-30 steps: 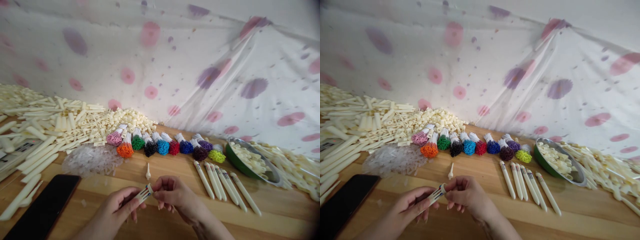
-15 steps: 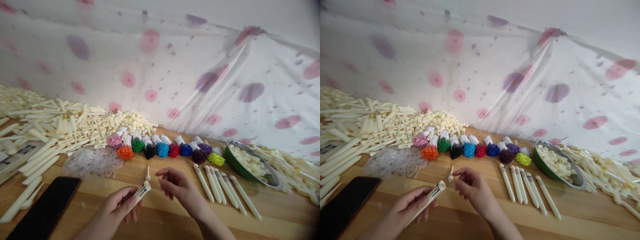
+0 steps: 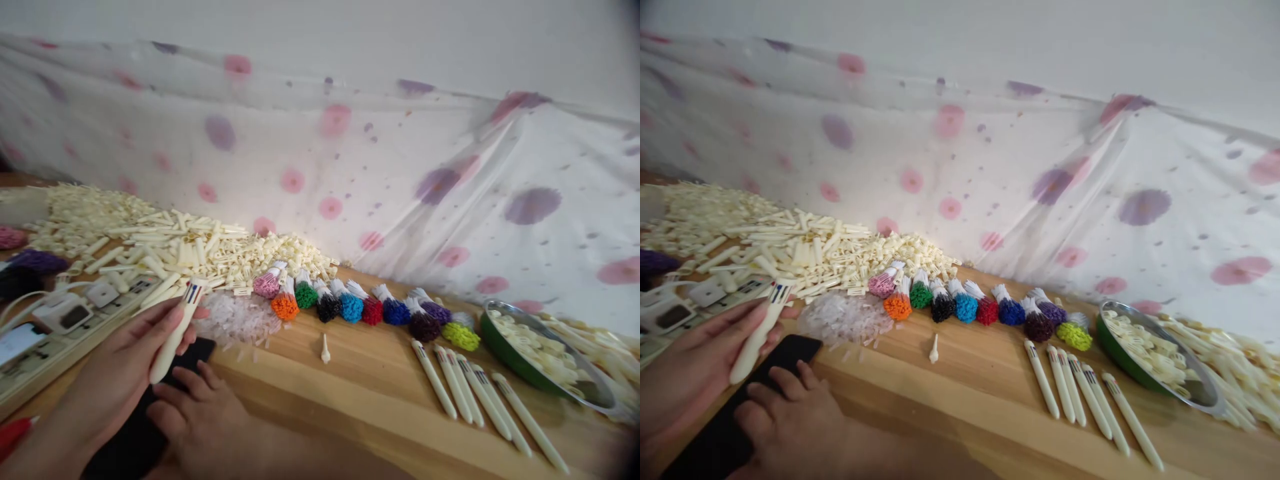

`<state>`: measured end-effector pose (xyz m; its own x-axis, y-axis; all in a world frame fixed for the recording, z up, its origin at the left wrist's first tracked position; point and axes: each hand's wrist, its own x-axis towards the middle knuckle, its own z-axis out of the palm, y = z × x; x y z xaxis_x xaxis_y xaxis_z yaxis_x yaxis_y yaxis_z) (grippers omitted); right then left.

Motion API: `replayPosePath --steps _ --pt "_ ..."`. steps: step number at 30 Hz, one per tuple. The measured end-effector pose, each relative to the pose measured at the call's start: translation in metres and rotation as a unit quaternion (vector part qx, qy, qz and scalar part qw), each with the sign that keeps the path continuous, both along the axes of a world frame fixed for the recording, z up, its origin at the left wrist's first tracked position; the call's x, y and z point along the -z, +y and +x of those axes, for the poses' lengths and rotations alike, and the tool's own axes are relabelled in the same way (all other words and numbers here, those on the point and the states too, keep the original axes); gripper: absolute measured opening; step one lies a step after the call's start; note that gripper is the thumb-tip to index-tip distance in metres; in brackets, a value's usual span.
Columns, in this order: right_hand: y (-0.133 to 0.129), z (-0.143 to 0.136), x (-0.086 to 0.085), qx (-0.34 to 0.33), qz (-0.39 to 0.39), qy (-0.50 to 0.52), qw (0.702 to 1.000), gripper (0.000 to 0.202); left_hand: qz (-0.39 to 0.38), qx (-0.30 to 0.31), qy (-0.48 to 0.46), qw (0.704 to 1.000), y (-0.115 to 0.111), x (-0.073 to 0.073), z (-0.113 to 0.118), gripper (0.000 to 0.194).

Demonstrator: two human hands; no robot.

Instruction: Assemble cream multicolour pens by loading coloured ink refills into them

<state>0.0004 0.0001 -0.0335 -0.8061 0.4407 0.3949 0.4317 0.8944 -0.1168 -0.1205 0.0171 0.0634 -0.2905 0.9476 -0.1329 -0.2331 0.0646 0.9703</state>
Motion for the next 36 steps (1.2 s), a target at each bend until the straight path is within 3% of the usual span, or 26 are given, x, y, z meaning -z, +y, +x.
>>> replayPosePath --steps 5,13,23,27,36 --pt "0.003 -0.015 -0.001 0.022 -0.041 0.036 0.998 0.06 -0.028 -0.018 -0.035 0.999 -0.01 -0.005 -0.016 0.056" --pt "-0.002 0.009 0.007 0.062 -0.058 0.109 0.99 0.057 0.013 0.009 -0.024 1.0 -0.01 -0.011 -0.015 0.05" --pt "-0.007 0.001 0.021 0.116 -0.077 0.114 0.984 0.074 -0.009 0.005 -0.036 0.999 -0.011 -0.014 -0.011 0.056" --pt "-0.011 -0.005 0.025 0.161 -0.092 0.111 0.976 0.071 -0.006 0.016 -0.034 0.999 -0.013 -0.017 -0.012 0.054" --pt "-0.016 -0.018 0.027 0.194 -0.062 0.06 0.977 0.064 -0.017 0.058 -0.042 0.997 -0.01 -0.017 -0.013 0.05"
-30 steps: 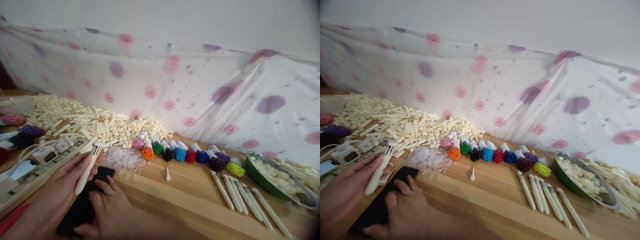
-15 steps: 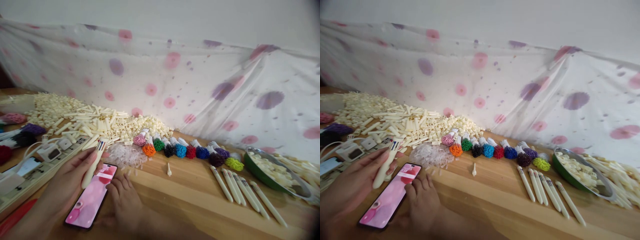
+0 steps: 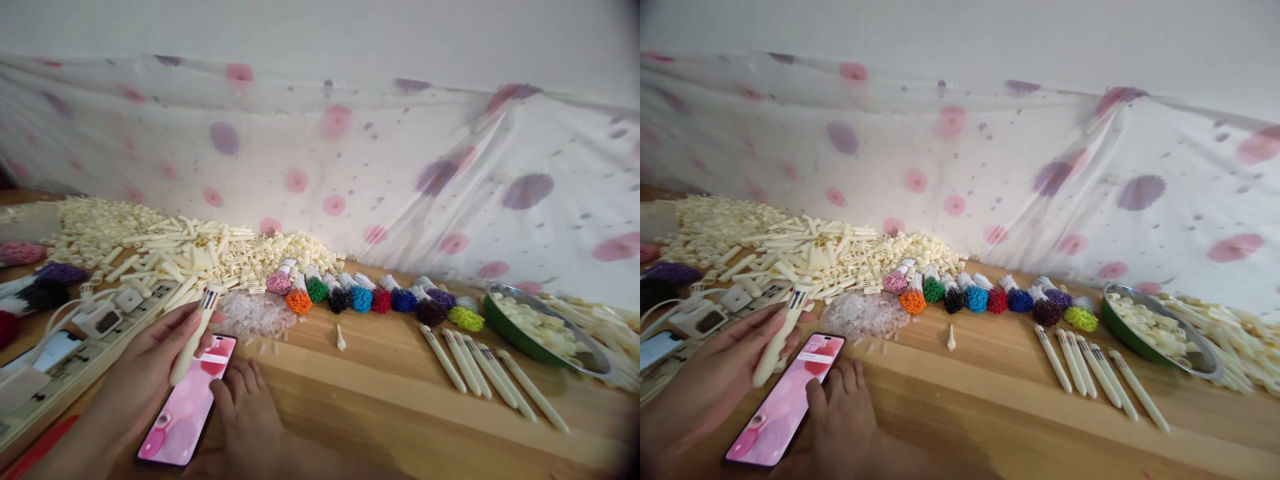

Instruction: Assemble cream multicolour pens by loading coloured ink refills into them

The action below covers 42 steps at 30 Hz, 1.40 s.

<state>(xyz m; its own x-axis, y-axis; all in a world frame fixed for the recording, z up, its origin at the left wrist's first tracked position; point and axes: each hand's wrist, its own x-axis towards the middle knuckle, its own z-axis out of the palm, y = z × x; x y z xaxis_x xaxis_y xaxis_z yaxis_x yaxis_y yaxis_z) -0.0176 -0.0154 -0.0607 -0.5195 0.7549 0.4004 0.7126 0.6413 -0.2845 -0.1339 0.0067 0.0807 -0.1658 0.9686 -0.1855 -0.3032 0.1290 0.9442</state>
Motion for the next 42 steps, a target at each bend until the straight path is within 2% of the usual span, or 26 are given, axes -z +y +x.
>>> replayPosePath --steps 3,6,10,13,14,16,17,20,22,27,30,36,42 --pt "0.001 -0.005 -0.004 0.001 -0.01 -0.03 1.0 0.057 -0.014 0.0 -0.005 1.0 0.003 0.0 -0.001 0.051" --pt "0.003 -0.004 -0.011 -0.001 -0.021 -0.034 0.999 0.06 -0.006 0.012 0.004 1.0 0.008 -0.001 -0.002 0.045" --pt "0.003 0.02 -0.024 0.014 -0.015 -0.002 1.0 0.066 0.006 0.048 0.017 0.999 0.014 0.0 0.0 0.043" --pt "0.002 0.053 -0.033 0.045 0.0 0.03 0.999 0.043 -0.019 0.056 0.04 0.997 0.016 0.009 0.009 0.042" --pt "0.002 0.066 -0.035 0.062 0.006 0.045 0.997 0.031 -0.035 0.079 0.047 0.995 0.016 0.014 0.015 0.042" --pt "0.002 0.095 -0.037 0.113 0.015 0.072 0.991 0.01 -0.036 0.112 0.044 0.992 0.014 0.027 0.029 0.045" --pt "0.003 0.11 -0.038 0.145 0.021 0.082 0.986 0.008 -0.043 0.123 0.05 0.99 0.013 0.034 0.038 0.046" --pt "0.006 0.158 -0.041 0.244 0.038 0.098 0.964 0.02 -0.028 0.175 0.066 0.982 0.01 0.056 0.069 0.043" --pt "0.009 0.19 -0.044 0.303 0.049 0.109 0.946 0.026 -0.024 0.174 0.052 0.983 0.008 0.069 0.087 0.048" --pt "0.013 0.247 -0.052 0.383 0.051 0.124 0.914 0.037 0.018 0.216 0.036 0.976 0.007 0.086 0.111 0.041" --pt "0.016 0.261 -0.053 0.389 0.037 0.121 0.912 0.043 0.025 0.206 0.03 0.978 0.007 0.094 0.115 0.043" --pt "0.022 0.269 -0.046 0.372 -0.005 0.078 0.925 0.051 0.019 0.209 0.035 0.977 0.008 0.106 0.118 0.038" --pt "0.026 0.275 -0.034 0.367 -0.028 0.048 0.928 0.052 -0.004 0.185 0.044 0.982 0.006 0.112 0.142 0.04"
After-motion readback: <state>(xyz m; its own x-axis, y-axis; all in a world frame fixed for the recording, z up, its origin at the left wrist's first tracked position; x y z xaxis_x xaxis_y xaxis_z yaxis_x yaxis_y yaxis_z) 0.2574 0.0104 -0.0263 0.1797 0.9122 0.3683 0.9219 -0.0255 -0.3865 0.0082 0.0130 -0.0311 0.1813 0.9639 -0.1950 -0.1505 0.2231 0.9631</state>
